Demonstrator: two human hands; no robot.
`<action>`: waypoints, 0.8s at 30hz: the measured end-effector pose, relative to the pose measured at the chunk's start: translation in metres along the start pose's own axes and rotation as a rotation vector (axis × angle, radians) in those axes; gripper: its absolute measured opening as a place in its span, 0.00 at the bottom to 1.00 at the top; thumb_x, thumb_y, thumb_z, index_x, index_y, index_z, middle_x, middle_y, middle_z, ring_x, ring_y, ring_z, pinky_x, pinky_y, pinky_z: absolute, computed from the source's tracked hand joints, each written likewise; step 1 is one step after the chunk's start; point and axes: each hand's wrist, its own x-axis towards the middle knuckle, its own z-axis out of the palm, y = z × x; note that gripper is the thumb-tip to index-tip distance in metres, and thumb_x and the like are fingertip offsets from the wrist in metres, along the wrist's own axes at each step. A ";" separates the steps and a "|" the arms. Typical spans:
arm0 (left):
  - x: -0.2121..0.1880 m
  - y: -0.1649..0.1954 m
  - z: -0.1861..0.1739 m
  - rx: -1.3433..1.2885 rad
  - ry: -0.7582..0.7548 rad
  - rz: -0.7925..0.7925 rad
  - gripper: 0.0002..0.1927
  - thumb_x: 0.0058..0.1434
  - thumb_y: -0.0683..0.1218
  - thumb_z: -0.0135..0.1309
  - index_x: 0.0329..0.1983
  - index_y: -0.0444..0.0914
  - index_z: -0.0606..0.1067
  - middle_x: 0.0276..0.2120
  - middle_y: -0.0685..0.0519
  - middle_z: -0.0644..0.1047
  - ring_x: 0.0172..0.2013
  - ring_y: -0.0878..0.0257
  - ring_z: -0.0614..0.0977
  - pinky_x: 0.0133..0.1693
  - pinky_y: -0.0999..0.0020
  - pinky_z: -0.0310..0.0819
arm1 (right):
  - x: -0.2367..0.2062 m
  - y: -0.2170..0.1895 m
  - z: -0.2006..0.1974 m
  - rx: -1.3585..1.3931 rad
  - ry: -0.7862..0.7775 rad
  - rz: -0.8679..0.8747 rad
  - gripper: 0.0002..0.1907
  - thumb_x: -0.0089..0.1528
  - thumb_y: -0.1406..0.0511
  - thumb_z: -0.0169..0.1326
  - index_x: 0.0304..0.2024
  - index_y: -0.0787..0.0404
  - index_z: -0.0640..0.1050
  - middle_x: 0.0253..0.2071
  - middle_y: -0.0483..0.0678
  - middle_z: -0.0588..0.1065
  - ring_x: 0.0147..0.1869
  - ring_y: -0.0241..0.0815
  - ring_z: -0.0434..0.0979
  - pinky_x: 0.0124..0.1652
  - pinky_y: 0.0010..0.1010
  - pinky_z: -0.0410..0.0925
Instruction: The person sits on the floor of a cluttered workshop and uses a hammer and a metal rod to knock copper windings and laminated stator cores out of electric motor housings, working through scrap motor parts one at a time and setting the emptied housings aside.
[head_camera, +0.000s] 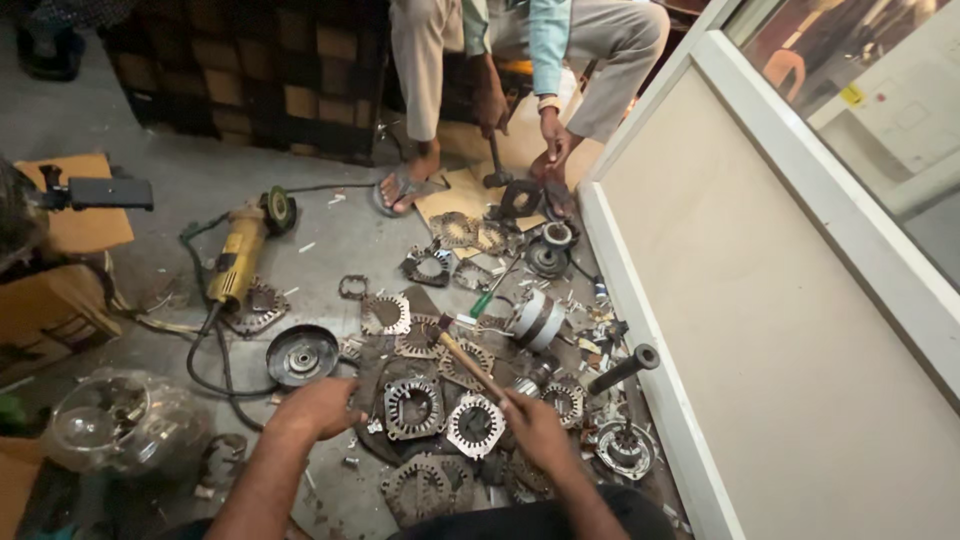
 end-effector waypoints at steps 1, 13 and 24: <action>-0.001 0.001 -0.001 -0.005 0.003 -0.004 0.33 0.57 0.58 0.63 0.65 0.46 0.71 0.59 0.47 0.76 0.61 0.50 0.77 0.61 0.56 0.71 | -0.003 -0.001 0.007 -0.056 0.023 -0.002 0.21 0.64 0.55 0.53 0.59 0.48 0.77 0.37 0.58 0.82 0.41 0.57 0.83 0.42 0.43 0.74; 0.005 -0.003 0.003 0.021 0.010 0.038 0.32 0.57 0.59 0.63 0.63 0.44 0.73 0.58 0.46 0.77 0.60 0.50 0.78 0.62 0.57 0.71 | -0.052 -0.002 0.039 0.040 0.207 -0.342 0.22 0.63 0.59 0.56 0.60 0.51 0.78 0.42 0.58 0.82 0.45 0.56 0.83 0.45 0.40 0.73; -0.007 0.006 -0.009 0.015 -0.012 0.013 0.32 0.59 0.59 0.61 0.64 0.46 0.71 0.59 0.46 0.77 0.61 0.50 0.77 0.63 0.55 0.69 | -0.066 -0.005 0.038 0.012 0.191 -0.350 0.21 0.62 0.61 0.58 0.59 0.49 0.79 0.43 0.58 0.82 0.45 0.55 0.85 0.43 0.38 0.74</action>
